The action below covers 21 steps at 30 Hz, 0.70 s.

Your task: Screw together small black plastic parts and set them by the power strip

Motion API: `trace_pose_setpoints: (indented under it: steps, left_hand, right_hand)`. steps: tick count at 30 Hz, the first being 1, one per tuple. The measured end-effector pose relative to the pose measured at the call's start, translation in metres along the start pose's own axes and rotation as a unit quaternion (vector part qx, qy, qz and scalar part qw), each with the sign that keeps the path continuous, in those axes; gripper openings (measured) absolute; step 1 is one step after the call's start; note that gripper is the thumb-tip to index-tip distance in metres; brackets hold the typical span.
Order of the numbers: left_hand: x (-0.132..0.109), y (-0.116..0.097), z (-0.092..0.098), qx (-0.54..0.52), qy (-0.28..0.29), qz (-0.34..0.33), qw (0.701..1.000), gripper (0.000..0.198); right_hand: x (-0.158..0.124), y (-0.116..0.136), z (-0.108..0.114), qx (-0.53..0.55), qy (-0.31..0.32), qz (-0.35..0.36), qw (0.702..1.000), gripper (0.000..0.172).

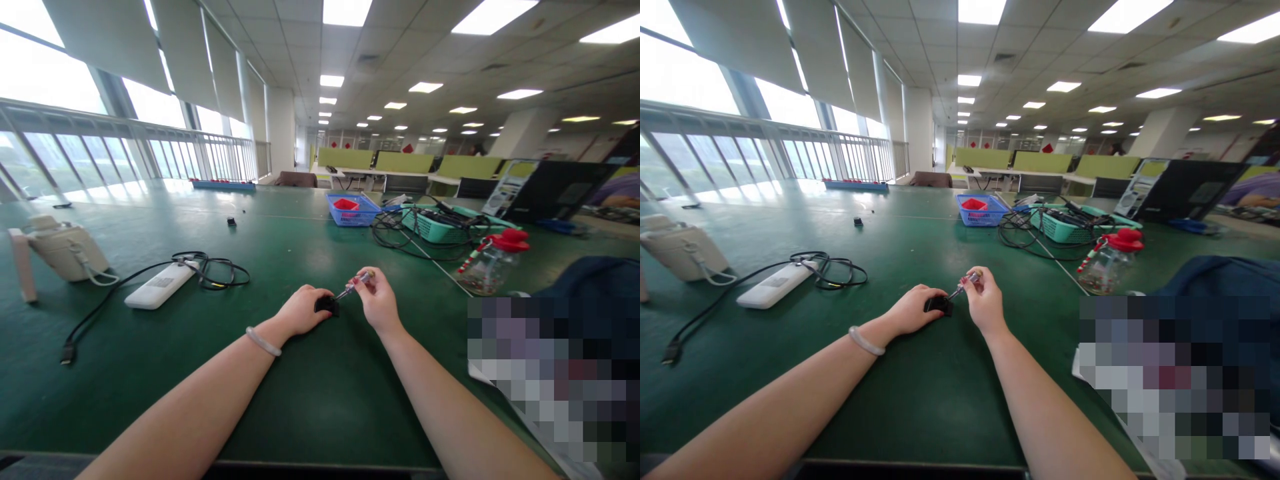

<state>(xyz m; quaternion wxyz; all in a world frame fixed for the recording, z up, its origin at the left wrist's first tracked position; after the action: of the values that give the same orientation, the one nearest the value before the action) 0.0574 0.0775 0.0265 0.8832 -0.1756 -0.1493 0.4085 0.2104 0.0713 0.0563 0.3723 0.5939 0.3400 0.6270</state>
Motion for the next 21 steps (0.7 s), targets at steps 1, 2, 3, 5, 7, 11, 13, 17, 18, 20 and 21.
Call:
trace_pose_setpoints:
  steps: [1,2,3,5,7,11,13,17,18,20,21]
  left_hand:
    - [0.0,-0.001,0.001,-0.001,-0.004,-0.003,1.0,0.043]
    - [0.0,-0.001,0.002,-0.001,-0.008,-0.006,1.0,0.042]
    - [-0.001,-0.001,0.002,-0.001,-0.012,-0.007,1.0,0.042]
    - [-0.001,-0.001,0.003,0.001,-0.012,-0.003,1.0,0.043]
    - [0.0,0.001,0.002,0.003,-0.006,0.01,1.0,0.044]
    - [0.0,0.003,0.001,0.007,-0.001,0.025,1.0,0.045]
    - [0.0,0.003,0.002,0.009,-0.002,0.024,1.0,0.045]
    - [0.0,0.003,0.0,0.013,0.004,0.018,1.0,0.047]
    - [0.0,0.004,-0.001,0.015,0.008,0.019,1.0,0.048]
    - [0.0,0.006,-0.003,0.018,0.013,0.022,0.999,0.05]
    - [0.0,0.007,-0.004,0.019,0.015,0.023,0.999,0.051]
  right_hand:
    - [0.0,0.001,-0.001,-0.013,0.007,0.002,1.0,0.028]
    - [0.0,0.002,-0.002,-0.029,0.016,0.004,0.999,0.026]
    - [0.0,0.004,-0.004,-0.047,0.026,0.007,0.999,0.025]
    - [-0.002,0.009,-0.008,-0.086,0.044,0.015,0.995,0.022]
    - [-0.003,0.015,-0.011,-0.128,0.055,0.024,0.99,0.02]
    - [-0.005,0.02,-0.008,-0.172,0.037,0.031,0.984,0.019]
    - [-0.004,0.018,-0.002,-0.145,0.014,0.03,0.989,0.021]
    - [-0.001,0.007,0.01,-0.061,-0.022,0.002,0.998,0.03]
    - [0.0,0.005,0.011,-0.049,-0.023,-0.005,0.999,0.032]
    - [0.001,0.002,0.011,-0.042,-0.022,-0.015,0.999,0.034]
    - [0.0,0.002,0.011,-0.044,-0.022,-0.018,0.999,0.035]
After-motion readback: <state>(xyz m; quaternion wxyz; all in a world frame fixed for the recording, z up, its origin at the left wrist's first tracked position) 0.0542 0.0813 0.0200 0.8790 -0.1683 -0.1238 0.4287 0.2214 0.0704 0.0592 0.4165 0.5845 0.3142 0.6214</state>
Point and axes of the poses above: each hand's wrist, its own x-axis towards the middle knuckle, its own z-axis out of the back of the hand, y = z × x, the point moved 10 cm from there along x, towards the middle knuckle, and after that the axes turned 10 degrees about y, right-handed, at the moved point
